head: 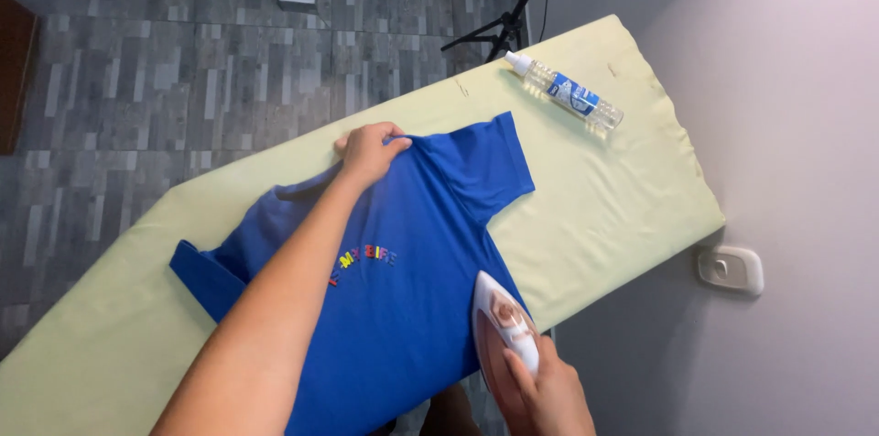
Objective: The person irons a blue t-shirt on an ironing board, smoothing both the back and front sides. They then pick up a hanger, place the t-shirt on it, and hang it in a closet.
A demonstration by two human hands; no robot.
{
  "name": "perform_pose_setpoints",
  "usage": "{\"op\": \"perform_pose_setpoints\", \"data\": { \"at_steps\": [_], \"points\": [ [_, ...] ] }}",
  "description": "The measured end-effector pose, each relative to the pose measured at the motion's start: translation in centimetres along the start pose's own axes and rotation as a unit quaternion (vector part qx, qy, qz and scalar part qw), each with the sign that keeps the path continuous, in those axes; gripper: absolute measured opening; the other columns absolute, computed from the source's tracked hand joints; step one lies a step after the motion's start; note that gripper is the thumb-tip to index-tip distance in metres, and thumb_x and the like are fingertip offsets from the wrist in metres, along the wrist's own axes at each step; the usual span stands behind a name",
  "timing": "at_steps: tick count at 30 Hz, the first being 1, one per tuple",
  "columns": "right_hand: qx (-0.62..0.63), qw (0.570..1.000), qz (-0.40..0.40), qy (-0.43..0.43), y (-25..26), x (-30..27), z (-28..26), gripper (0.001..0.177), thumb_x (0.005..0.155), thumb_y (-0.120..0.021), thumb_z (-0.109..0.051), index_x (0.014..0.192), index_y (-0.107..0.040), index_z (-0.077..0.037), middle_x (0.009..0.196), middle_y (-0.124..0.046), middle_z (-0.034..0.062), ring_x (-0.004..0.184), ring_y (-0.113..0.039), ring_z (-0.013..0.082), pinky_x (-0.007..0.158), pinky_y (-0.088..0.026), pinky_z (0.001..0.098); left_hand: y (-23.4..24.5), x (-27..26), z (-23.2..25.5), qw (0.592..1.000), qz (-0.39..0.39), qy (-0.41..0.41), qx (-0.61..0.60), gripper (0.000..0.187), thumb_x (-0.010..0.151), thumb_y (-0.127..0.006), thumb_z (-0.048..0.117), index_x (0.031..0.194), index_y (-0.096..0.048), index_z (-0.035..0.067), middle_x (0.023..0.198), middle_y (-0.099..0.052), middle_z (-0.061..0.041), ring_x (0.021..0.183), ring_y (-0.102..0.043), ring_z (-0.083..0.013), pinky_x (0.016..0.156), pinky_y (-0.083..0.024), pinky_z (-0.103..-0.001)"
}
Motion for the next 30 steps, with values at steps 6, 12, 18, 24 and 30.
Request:
{"op": "perform_pose_setpoints", "data": {
  "at_steps": [6,12,18,24,30],
  "points": [
    [0.037,0.998,0.020,0.039,2.7,0.0,-7.7,0.042,0.084,-0.045,-0.049,0.109,-0.050,-0.015,0.094,-0.066,0.0157,0.087,-0.061,0.0346,0.070,-0.045,0.0385,0.1,0.2,0.2,0.999,-0.017,0.035,0.017,0.017,0.079,-0.057,0.048,0.078,-0.066,0.033,0.087,-0.065,0.009,0.095,-0.056,-0.0147,0.083,-0.024,-0.037],
    [0.040,0.998,0.022,0.050,2.6,0.2,-7.8,0.042,0.085,-0.044,-0.049,0.110,-0.048,-0.014,0.098,-0.064,0.0169,0.088,-0.060,0.0368,0.070,-0.045,0.0403,0.2,0.3,0.3,0.998,-0.014,0.049,0.024,0.015,0.078,-0.059,0.046,0.079,-0.066,0.033,0.088,-0.065,0.010,0.095,-0.056,-0.0143,0.081,-0.025,-0.038],
    [0.036,0.997,0.031,0.053,2.7,0.7,-7.8,0.041,0.086,-0.045,-0.049,0.099,-0.048,-0.011,0.094,-0.064,0.0174,0.084,-0.060,0.0359,0.067,-0.044,0.0406,-0.4,0.4,-0.3,0.999,0.003,0.037,0.010,0.015,0.076,-0.060,0.047,0.076,-0.065,0.033,0.084,-0.065,0.011,0.092,-0.057,-0.0131,0.082,-0.024,-0.037],
    [0.025,0.999,-0.009,0.040,4.5,-0.5,-8.7,0.040,0.085,-0.046,-0.050,0.092,-0.048,-0.010,0.090,-0.065,0.0132,0.081,-0.060,0.0303,0.066,-0.043,0.0375,3.9,-2.1,0.5,0.998,-0.037,0.031,0.050,0.038,0.071,-0.060,0.061,0.090,-0.059,0.027,0.087,-0.060,0.008,0.094,-0.055,-0.0146,0.082,-0.029,-0.044],
    [-0.033,0.991,-0.027,0.130,2.3,0.1,-10.2,0.040,0.082,-0.050,-0.052,0.092,-0.048,-0.013,0.087,-0.066,0.0144,0.082,-0.062,0.0333,0.068,-0.043,0.0379,5.1,-3.3,-4.8,0.994,-0.057,0.072,0.054,0.039,0.069,-0.064,0.048,0.098,-0.057,0.023,0.097,-0.061,0.005,0.099,-0.054,-0.0192,0.087,-0.031,-0.045]
  ]
}}
Point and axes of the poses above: each hand's wrist, its own x-axis towards the middle knuckle, its own y-axis out of the back of the hand, z = x × y, the point moved 5 cm from there along x, towards the middle knuckle
